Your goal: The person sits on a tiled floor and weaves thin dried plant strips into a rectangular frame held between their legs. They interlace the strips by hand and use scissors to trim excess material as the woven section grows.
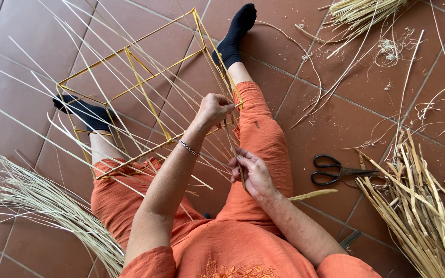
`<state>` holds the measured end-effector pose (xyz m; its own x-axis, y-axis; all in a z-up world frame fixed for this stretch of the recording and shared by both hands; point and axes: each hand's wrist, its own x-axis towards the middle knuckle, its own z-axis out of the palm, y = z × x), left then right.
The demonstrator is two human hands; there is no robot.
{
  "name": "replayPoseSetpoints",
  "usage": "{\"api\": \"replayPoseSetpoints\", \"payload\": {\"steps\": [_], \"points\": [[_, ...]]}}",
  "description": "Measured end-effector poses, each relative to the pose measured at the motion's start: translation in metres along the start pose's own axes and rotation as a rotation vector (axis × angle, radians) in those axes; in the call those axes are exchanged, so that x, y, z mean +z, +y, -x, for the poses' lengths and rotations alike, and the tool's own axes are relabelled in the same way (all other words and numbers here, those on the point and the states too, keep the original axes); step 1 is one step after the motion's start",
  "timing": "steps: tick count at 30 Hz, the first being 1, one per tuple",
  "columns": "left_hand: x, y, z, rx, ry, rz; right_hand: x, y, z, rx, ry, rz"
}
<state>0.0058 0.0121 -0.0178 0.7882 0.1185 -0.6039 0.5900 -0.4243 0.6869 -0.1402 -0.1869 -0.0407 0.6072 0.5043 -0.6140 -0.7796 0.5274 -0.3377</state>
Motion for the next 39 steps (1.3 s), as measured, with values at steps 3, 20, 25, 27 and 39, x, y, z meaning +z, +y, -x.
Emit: {"api": "replayPoseSetpoints", "payload": {"steps": [3, 20, 25, 27, 39], "points": [[0.001, -0.001, -0.001, -0.003, 0.014, 0.009, -0.003, -0.003, -0.014, -0.004, 0.008, -0.002], [0.001, 0.006, 0.012, -0.014, 0.042, 0.037, 0.014, -0.001, -0.045, -0.051, 0.076, -0.096], [0.010, -0.002, 0.013, 0.056, 0.102, 0.090, 0.006, -0.014, -0.036, -0.091, 0.018, -0.039], [0.014, -0.005, 0.014, 0.104, 0.139, 0.176, 0.000, -0.034, -0.033, -0.128, -0.001, 0.094], [0.013, -0.013, 0.017, 0.133, 0.045, 0.121, 0.058, -0.182, -0.075, -1.404, 0.208, 2.013]]}}
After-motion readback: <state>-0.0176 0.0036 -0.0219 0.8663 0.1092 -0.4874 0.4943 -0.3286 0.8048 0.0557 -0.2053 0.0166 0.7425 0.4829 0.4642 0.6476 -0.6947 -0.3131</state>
